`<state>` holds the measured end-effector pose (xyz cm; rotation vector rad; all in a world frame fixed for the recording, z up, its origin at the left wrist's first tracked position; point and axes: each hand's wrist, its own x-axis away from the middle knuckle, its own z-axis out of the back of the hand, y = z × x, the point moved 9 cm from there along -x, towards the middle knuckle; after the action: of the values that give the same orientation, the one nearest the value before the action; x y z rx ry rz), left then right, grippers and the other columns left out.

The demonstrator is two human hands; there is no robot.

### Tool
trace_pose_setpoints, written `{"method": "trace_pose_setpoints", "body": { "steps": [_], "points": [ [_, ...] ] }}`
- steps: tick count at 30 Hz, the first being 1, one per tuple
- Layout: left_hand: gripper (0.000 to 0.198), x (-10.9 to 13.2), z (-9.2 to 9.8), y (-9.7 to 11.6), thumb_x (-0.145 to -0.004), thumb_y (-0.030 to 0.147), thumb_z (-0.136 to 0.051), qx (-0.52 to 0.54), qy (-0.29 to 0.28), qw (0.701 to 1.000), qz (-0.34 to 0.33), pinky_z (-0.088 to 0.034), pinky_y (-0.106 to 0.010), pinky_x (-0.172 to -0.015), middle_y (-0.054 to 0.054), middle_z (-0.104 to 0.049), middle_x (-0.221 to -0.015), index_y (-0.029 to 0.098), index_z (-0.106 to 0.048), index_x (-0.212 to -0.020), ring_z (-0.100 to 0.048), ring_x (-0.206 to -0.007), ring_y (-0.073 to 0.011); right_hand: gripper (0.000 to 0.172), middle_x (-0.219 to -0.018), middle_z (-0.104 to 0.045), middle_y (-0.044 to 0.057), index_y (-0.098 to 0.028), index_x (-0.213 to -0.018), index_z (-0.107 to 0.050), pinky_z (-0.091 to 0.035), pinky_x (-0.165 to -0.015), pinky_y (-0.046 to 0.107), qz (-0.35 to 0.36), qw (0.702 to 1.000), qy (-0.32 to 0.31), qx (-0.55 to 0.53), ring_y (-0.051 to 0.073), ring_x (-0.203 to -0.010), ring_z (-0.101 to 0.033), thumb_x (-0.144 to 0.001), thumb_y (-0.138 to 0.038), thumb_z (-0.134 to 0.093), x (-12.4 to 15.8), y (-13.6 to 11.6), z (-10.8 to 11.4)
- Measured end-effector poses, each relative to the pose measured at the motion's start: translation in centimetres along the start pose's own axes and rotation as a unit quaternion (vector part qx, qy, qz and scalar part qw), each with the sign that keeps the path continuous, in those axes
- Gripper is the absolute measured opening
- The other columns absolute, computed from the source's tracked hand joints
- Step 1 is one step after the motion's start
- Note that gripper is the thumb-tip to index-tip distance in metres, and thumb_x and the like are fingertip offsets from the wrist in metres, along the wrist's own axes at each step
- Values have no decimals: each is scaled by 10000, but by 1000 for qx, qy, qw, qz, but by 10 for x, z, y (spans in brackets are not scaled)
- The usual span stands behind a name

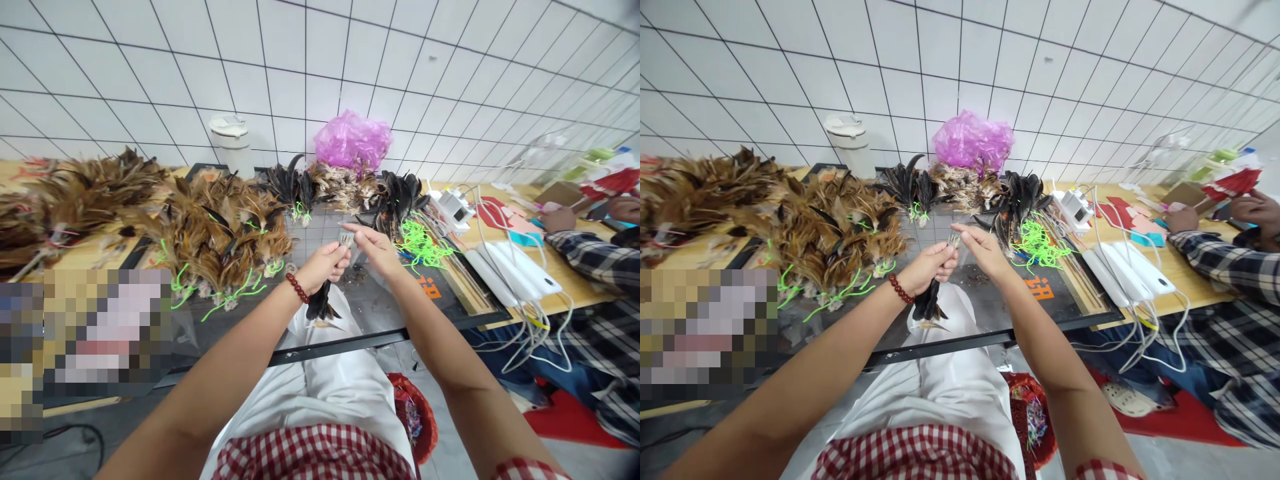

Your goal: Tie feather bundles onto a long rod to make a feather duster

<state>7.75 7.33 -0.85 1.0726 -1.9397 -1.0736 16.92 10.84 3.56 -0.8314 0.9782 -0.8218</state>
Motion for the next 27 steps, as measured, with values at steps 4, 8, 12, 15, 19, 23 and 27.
{"method": "trace_pose_setpoints", "body": {
  "steps": [4, 8, 12, 15, 19, 23, 27],
  "points": [
    [216, 0, 0, -5, -863, 333, -547, 5, 7, 1000, 9, -193, -120, -357, 63, -367, -552, 151, -485, -765, -261, -363, -13, 478, -1016, -697, 70, -217, -1172, -660, -408, -967, 379, 15, 998, -37, 41, 214, -1044, -593, -867, -545, -493, 2, -1, -13],
    [190, -2, 2, -10, -867, 313, -541, -3, 15, 1000, 23, -184, -118, -347, 61, -381, -556, 152, -491, -780, -254, -355, -12, 501, -1001, -707, 74, -194, -1162, -665, -424, -955, 392, 2, 997, -53, 64, 225, -1016, -616, -867, -554, -481, 1, 10, -16],
    [211, -2, 5, -6, -856, 317, -563, 13, 25, 999, 17, -184, -117, -344, 59, -387, -560, 156, -479, -749, -258, -357, -12, 476, -1192, -641, 79, -208, -1217, -619, -378, -1012, 390, 11, 997, -56, 50, 225, -1133, -560, -888, -516, -466, 0, 9, -15],
    [235, -1, 12, 8, -820, 319, -618, 54, 71, 995, -41, -221, -120, -353, 38, -453, -644, 159, -470, -733, -300, -381, -7, 499, -1217, -603, 72, -230, -1303, -522, -380, -1000, 384, 7, 999, -42, 26, 218, -1148, -530, -887, -502, -476, 0, 6, -11],
    [217, 0, 12, 11, -824, 297, -612, 34, 80, 994, -61, -298, -149, -366, 34, -452, -647, 153, -488, -720, -381, -401, -31, 476, -918, -619, 41, -224, -1296, -493, -440, -848, 338, -1, 998, -41, 38, 187, -886, -580, -890, -473, -482, 1, 5, -12],
    [207, -1, 9, 6, -862, 272, -553, -43, 68, 996, -44, -268, -150, -349, 30, -446, -594, 146, -502, -706, -388, -387, -39, 456, -687, -505, -13, -217, -1259, -508, -421, -675, 290, -5, 998, -36, 45, 149, -651, -483, -875, -461, -513, 1, 3, -11],
    [230, -1, 20, 7, -860, 289, -561, -27, 107, 993, -37, -190, -126, -348, 49, -402, -548, 151, -481, -694, -321, -372, -19, 443, -650, -434, -30, -214, -1179, -556, -364, -586, 261, -22, 999, -24, -1, 126, -595, -408, -836, -493, -559, -1, 0, 1]
  ]
}}
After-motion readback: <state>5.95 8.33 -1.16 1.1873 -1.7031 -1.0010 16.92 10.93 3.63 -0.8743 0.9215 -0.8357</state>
